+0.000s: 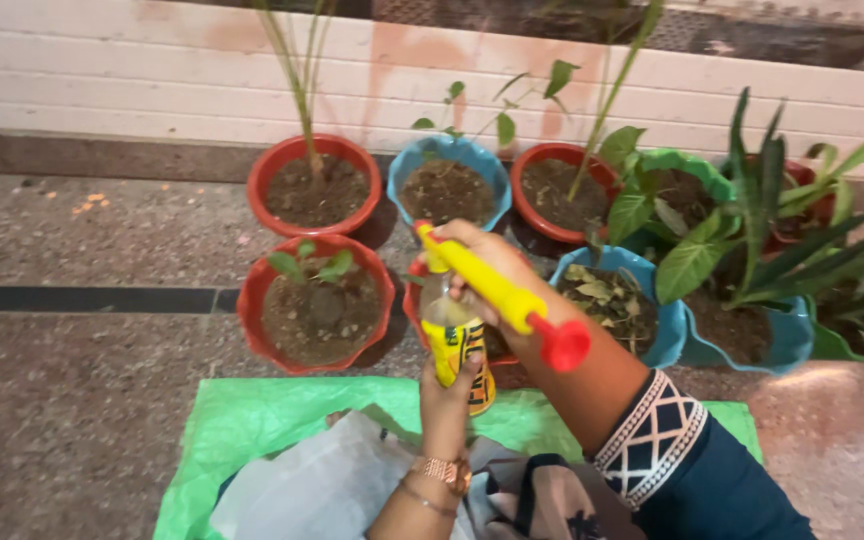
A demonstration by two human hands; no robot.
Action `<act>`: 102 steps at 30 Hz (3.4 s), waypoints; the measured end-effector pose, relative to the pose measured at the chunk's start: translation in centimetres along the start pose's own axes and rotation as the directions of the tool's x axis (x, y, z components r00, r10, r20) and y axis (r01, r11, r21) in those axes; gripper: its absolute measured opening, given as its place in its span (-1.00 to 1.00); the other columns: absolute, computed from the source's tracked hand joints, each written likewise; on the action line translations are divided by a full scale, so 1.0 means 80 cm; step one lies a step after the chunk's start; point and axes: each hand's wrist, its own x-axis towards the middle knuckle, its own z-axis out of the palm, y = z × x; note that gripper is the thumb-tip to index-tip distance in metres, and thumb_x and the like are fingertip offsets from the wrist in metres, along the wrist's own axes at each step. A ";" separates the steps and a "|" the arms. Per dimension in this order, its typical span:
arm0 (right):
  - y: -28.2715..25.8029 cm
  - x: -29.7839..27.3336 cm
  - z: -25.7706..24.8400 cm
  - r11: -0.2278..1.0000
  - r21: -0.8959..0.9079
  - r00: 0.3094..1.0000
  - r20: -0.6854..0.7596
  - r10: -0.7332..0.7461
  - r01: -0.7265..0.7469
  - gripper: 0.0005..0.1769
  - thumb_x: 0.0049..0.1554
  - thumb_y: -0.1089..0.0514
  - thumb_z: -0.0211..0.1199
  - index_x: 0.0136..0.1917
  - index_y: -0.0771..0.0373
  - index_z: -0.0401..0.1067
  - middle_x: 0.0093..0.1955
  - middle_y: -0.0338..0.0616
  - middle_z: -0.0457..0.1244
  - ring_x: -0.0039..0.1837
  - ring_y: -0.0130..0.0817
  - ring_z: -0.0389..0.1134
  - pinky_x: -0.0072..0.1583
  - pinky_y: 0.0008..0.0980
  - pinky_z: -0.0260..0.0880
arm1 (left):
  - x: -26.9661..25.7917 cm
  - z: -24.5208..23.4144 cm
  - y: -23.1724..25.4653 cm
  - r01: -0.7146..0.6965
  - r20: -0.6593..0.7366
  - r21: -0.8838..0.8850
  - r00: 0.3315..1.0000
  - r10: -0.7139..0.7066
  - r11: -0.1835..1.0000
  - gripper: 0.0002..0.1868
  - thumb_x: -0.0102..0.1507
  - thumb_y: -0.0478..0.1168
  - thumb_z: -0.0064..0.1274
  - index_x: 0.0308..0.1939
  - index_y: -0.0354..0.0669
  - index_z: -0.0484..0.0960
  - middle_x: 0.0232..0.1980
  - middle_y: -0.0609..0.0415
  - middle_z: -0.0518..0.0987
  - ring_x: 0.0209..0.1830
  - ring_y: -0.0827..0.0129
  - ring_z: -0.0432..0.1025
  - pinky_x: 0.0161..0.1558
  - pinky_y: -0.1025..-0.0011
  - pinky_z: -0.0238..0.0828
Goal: The person is watering several potted plants using a yellow spray bottle. They systematically move from one pot to the next, spraying water onto the soil and leaves of each plant.
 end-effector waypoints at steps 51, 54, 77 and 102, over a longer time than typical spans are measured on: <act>-0.012 0.045 0.080 1.000 -0.022 0.986 0.168 0.024 -0.021 -0.68 0.19 0.05 0.19 0.09 0.33 0.43 -0.13 -0.07 0.40 -0.49 -0.55 0.27 -0.40 -0.52 0.38 | 0.028 -0.032 0.061 -0.062 -0.163 -0.135 0.986 0.039 0.989 -0.58 0.12 -0.27 0.34 0.00 -0.17 0.54 -0.19 0.17 0.65 -0.35 0.55 0.50 -0.38 0.53 0.45; -0.014 0.046 0.074 0.999 0.003 0.985 0.170 0.033 -0.034 -0.67 0.16 0.05 0.19 0.08 0.33 0.43 -0.15 -0.08 0.40 -0.50 -0.54 0.27 -0.41 -0.51 0.39 | 0.029 -0.031 0.060 -0.073 -0.163 -0.139 0.985 0.050 0.988 -0.58 0.12 -0.28 0.34 0.01 -0.18 0.55 -0.17 0.18 0.66 -0.32 0.57 0.52 -0.33 0.55 0.49; 0.010 0.011 0.051 0.983 -0.100 0.966 0.191 0.172 -0.155 -0.66 0.23 0.00 0.14 0.06 0.32 0.46 -0.23 -0.15 0.37 -0.54 -0.59 0.22 -0.47 -0.57 0.27 | -0.008 -0.007 0.013 0.046 -0.196 -0.122 0.978 -0.069 0.992 -0.51 0.10 -0.29 0.37 0.02 -0.20 0.47 -0.29 0.12 0.56 -0.52 0.50 0.38 -0.52 0.55 0.32; 0.082 -0.002 0.032 0.929 -0.359 0.992 0.042 0.117 -0.094 -0.59 0.07 -0.06 0.30 -0.07 0.37 0.50 -0.30 -0.14 0.32 -0.53 -0.53 0.16 -0.46 -0.50 0.25 | 0.025 -0.029 -0.108 -0.033 -0.285 -0.201 0.958 -0.026 0.979 -0.24 -0.08 -0.42 0.39 0.14 -0.32 0.34 -0.04 -0.02 0.60 -0.17 0.31 0.56 -0.14 0.37 0.56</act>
